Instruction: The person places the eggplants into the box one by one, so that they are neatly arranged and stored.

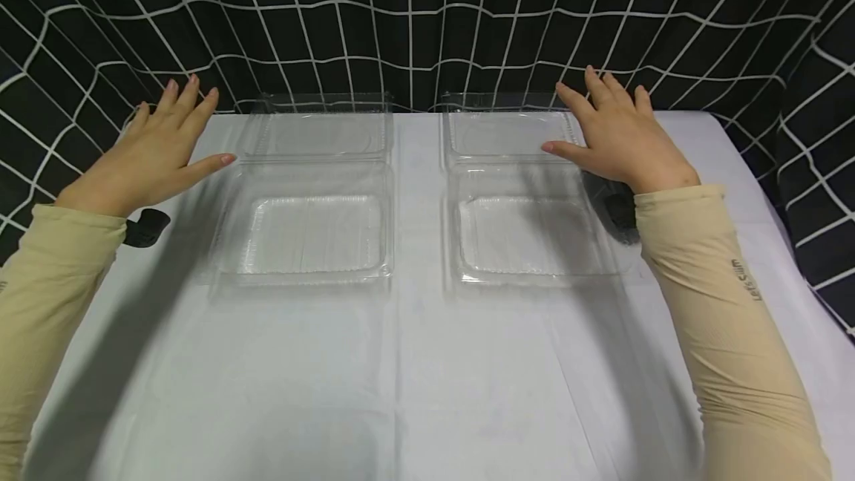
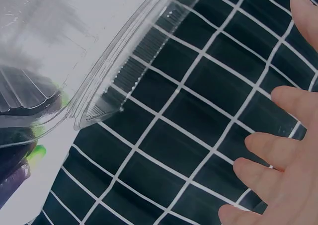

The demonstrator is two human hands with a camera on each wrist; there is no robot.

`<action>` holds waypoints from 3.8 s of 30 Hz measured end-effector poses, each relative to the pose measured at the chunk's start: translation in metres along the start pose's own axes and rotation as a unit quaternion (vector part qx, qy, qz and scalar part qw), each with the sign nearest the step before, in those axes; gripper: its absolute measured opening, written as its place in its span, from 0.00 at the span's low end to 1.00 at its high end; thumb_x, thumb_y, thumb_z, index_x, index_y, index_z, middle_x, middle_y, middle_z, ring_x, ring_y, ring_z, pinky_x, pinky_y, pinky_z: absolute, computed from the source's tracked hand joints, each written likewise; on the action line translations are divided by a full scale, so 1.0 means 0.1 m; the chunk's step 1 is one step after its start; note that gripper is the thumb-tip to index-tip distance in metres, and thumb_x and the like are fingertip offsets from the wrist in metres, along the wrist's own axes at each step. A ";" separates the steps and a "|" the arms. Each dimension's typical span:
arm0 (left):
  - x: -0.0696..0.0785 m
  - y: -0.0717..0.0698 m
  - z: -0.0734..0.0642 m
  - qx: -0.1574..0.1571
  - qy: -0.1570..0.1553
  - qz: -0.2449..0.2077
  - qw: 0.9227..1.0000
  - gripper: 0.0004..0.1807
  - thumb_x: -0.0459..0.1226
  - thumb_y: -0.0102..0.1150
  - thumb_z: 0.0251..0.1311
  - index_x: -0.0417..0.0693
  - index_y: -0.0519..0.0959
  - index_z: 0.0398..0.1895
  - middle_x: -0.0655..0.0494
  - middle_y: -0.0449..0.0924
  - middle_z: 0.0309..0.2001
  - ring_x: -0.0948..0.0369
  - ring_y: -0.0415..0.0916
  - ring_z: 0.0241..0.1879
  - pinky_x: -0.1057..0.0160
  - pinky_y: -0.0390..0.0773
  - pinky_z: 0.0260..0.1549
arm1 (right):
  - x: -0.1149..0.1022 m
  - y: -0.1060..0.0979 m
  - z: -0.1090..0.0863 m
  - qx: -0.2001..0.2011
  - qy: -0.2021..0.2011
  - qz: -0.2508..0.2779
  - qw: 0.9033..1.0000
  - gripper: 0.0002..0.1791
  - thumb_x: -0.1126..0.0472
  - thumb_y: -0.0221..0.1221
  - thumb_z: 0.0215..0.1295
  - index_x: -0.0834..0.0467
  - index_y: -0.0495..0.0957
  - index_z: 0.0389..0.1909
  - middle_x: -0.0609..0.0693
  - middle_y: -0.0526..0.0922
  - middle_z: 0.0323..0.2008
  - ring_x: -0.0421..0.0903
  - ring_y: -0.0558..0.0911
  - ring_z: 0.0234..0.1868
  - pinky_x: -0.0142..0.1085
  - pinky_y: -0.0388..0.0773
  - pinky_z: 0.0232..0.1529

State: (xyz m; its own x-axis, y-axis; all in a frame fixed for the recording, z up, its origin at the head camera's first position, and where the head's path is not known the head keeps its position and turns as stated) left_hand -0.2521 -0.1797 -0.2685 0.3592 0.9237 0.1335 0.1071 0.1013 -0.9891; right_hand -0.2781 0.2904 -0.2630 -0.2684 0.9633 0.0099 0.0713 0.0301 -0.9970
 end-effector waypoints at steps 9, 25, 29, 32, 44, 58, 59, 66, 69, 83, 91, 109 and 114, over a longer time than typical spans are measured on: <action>-0.03 0.08 -0.09 0.011 -0.003 -0.025 1.000 0.45 0.59 0.34 0.69 0.38 0.35 0.73 0.37 0.23 0.72 0.43 0.19 0.70 0.34 0.30 0.64 | 0.06 0.04 -0.05 0.002 0.000 0.009 1.000 0.48 0.37 0.49 0.66 0.62 0.41 0.74 0.71 0.34 0.71 0.67 0.36 0.70 0.65 0.29 0.65; -0.06 0.65 -1.01 0.133 -0.028 -0.146 0.980 0.34 0.41 0.39 0.72 0.27 0.44 0.70 0.33 0.34 0.72 0.45 0.29 0.72 0.44 0.33 0.68 | 0.66 0.03 -0.63 0.094 0.132 0.090 0.983 0.39 0.49 0.50 0.70 0.68 0.48 0.71 0.69 0.44 0.71 0.67 0.44 0.70 0.61 0.40 0.67; 0.00 0.73 -1.15 0.159 -0.017 -0.163 0.974 0.31 0.39 0.38 0.72 0.26 0.48 0.70 0.32 0.39 0.72 0.44 0.34 0.72 0.49 0.35 0.70 | 0.87 0.15 -0.77 0.096 0.169 0.110 0.975 0.39 0.47 0.47 0.70 0.68 0.48 0.71 0.69 0.44 0.71 0.66 0.43 0.71 0.60 0.39 0.68; 0.04 0.77 -1.20 0.174 -0.010 -0.166 0.971 0.30 0.40 0.38 0.72 0.26 0.50 0.69 0.32 0.43 0.71 0.44 0.38 0.72 0.49 0.37 0.70 | 1.02 0.27 -0.88 0.101 0.197 0.121 0.968 0.39 0.46 0.46 0.70 0.67 0.49 0.71 0.69 0.46 0.70 0.66 0.44 0.71 0.60 0.40 0.68; 0.12 0.98 -1.18 0.169 0.004 -0.152 0.974 0.31 0.41 0.41 0.72 0.29 0.52 0.70 0.34 0.48 0.70 0.46 0.42 0.72 0.47 0.42 0.69 | 1.46 0.82 -1.31 0.113 0.279 0.157 0.941 0.36 0.46 0.44 0.70 0.68 0.53 0.69 0.73 0.55 0.66 0.71 0.60 0.62 0.63 0.56 0.61; 0.17 1.02 -1.16 0.175 0.010 -0.135 0.975 0.31 0.42 0.42 0.72 0.29 0.54 0.69 0.36 0.52 0.70 0.47 0.48 0.71 0.49 0.46 0.69 | 1.93 1.45 -1.37 0.098 0.298 0.209 0.926 0.38 0.43 0.43 0.70 0.63 0.50 0.72 0.71 0.52 0.68 0.71 0.58 0.64 0.66 0.61 0.57; 0.17 1.02 -1.16 0.176 0.009 -0.135 0.975 0.31 0.42 0.42 0.72 0.29 0.54 0.69 0.36 0.52 0.70 0.47 0.48 0.71 0.49 0.46 0.69 | 1.86 1.39 -1.36 0.097 0.293 0.213 0.927 0.37 0.45 0.43 0.71 0.64 0.50 0.72 0.72 0.52 0.68 0.71 0.57 0.65 0.66 0.60 0.57; 0.16 1.02 -1.17 0.179 0.007 -0.139 0.974 0.30 0.41 0.42 0.72 0.30 0.53 0.70 0.37 0.52 0.70 0.49 0.47 0.71 0.50 0.45 0.70 | 1.54 1.11 -1.27 0.124 0.260 0.235 0.928 0.32 0.53 0.44 0.72 0.68 0.53 0.69 0.74 0.57 0.65 0.73 0.61 0.62 0.61 0.60 0.61; 0.15 1.02 -1.17 0.180 0.003 -0.137 0.974 0.31 0.41 0.42 0.72 0.31 0.53 0.70 0.38 0.51 0.71 0.50 0.46 0.71 0.51 0.45 0.70 | 1.53 1.09 -1.24 0.135 0.261 0.238 0.926 0.31 0.53 0.45 0.72 0.66 0.55 0.69 0.74 0.60 0.63 0.73 0.66 0.59 0.46 0.62 0.65; 0.15 1.02 -1.18 0.179 -0.001 -0.139 0.974 0.30 0.41 0.40 0.72 0.29 0.52 0.69 0.38 0.50 0.71 0.51 0.44 0.72 0.52 0.44 0.70 | 1.56 1.10 -1.24 0.168 0.264 0.239 0.919 0.28 0.53 0.48 0.70 0.64 0.64 0.66 0.70 0.69 0.59 0.14 0.59 0.37 0.16 0.62 0.53; 0.16 1.03 -1.17 0.185 0.006 -0.140 0.973 0.30 0.41 0.41 0.72 0.29 0.53 0.69 0.38 0.50 0.71 0.52 0.44 0.72 0.51 0.44 0.70 | 1.60 1.16 -1.28 0.147 0.289 0.231 0.917 0.31 0.51 0.47 0.70 0.67 0.62 0.66 0.74 0.69 0.57 0.27 0.68 0.35 0.20 0.59 0.32; 0.16 1.03 -1.18 0.189 0.006 -0.142 0.972 0.30 0.40 0.43 0.72 0.29 0.54 0.69 0.38 0.51 0.71 0.51 0.44 0.72 0.51 0.44 0.70 | 1.66 1.20 -1.32 0.165 0.312 0.247 0.903 0.30 0.52 0.48 0.69 0.67 0.63 0.65 0.70 0.73 0.54 0.18 0.56 0.28 0.18 0.57 0.33; 0.15 1.02 -1.18 0.190 0.006 -0.140 0.972 0.30 0.41 0.42 0.72 0.29 0.53 0.69 0.38 0.51 0.70 0.51 0.45 0.72 0.50 0.45 0.70 | 1.70 1.19 -1.36 0.195 0.313 0.283 0.885 0.29 0.52 0.51 0.68 0.65 0.65 0.65 0.37 0.74 0.47 0.18 0.61 0.30 0.15 0.59 0.34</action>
State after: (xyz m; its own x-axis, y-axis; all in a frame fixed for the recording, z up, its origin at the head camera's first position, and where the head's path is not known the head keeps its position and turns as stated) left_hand -0.1261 -0.1990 -0.3603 0.3763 0.8362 0.3989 -0.1479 0.4793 -0.8651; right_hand -0.1848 0.4942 -0.3698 0.2976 0.7572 -0.5815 -0.3456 -0.4823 -0.8049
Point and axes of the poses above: each hand's wrist, its own z-axis towards the middle knuckle, its own y-axis out of the palm, x = y × z, the point moved 7 cm from there along z, towards the middle knuckle
